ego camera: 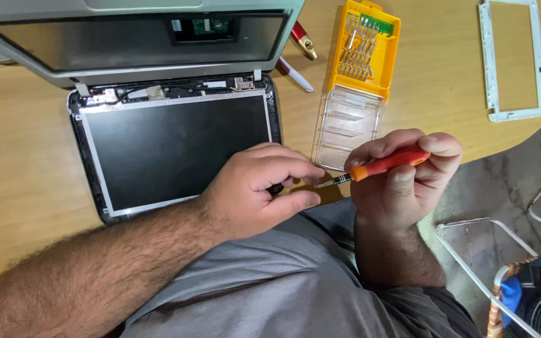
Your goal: The person installs a new screen into a disassembled laptop by connecting the ribbon cable and aligning the panel. They then secure the screen using a screwdriver and screws from a nearby kit.
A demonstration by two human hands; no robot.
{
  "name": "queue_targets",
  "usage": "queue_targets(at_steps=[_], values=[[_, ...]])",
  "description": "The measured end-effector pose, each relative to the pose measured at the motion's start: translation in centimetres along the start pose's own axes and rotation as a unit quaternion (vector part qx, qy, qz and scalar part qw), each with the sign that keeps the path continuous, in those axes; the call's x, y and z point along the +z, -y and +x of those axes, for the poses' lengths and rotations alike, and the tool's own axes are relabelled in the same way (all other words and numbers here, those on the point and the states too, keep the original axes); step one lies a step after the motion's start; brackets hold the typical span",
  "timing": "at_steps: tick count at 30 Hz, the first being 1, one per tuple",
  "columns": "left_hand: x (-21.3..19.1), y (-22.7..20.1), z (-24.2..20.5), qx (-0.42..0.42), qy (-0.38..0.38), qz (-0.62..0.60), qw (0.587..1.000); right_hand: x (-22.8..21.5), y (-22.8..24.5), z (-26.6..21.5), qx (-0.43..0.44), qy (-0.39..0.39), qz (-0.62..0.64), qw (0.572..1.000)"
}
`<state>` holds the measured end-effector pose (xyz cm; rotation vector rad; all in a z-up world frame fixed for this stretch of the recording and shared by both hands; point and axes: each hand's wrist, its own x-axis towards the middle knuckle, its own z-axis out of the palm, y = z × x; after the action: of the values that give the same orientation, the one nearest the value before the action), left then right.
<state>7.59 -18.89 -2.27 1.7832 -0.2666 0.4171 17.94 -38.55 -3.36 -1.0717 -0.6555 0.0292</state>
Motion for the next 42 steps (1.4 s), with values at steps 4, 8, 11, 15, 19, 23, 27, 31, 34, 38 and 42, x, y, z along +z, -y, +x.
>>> queue_targets(at_steps=[4, 8, 11, 15, 19, 23, 27, 31, 34, 38, 42], values=[[0.2, 0.1, 0.0, 0.022, -0.015, -0.011, 1.000, 0.5, -0.1, 0.0, -0.031, -0.002, -0.038, 0.999], [0.1, -0.1, 0.1, 0.027, -0.011, -0.010, 1.000, 0.6, 0.0, 0.0, -0.050, -0.008, -0.063, 0.997], [0.2, -0.2, 0.1, 0.025, -0.016, -0.007, 1.000, 1.0, 0.1, -0.1, -0.062, -0.017, -0.086, 0.994], [0.1, 0.0, 0.1, 0.040, -0.009, -0.003, 0.999, 1.0, 0.2, -0.1, -0.068, -0.008, -0.083, 0.994], [-0.2, -0.5, 0.3, 0.039, -0.009, 0.033, 0.999, 1.2, 0.6, -0.2, -0.094, -0.002, -0.111, 0.989], [-0.3, -0.3, 0.3, 0.053, 0.012, 0.085, 0.995, 1.0, 1.0, -0.2, -0.111, 0.005, -0.101, 0.989], [-0.4, -0.1, 0.3, 0.090, 0.029, 0.096, 0.991, 1.5, 1.2, -0.1, -0.138, -0.006, -0.127, 0.982], [-0.4, 0.0, 0.2, 0.112, 0.026, 0.116, 0.987, 1.9, 1.7, 0.0, -0.157, 0.026, -0.182, 0.970], [-0.5, 0.1, 0.2, 0.132, 0.023, 0.119, 0.984, 1.6, 1.8, 0.0, -0.165, 0.041, -0.173, 0.970], [-0.7, 0.2, 0.2, 0.173, 0.028, 0.148, 0.973, 1.8, 2.4, 0.1, -0.167, 0.065, -0.179, 0.967], [-0.9, 0.1, -0.2, 0.174, 0.056, 0.238, 0.954, 0.3, 2.2, 0.6, -0.217, 0.142, -0.158, 0.953]])
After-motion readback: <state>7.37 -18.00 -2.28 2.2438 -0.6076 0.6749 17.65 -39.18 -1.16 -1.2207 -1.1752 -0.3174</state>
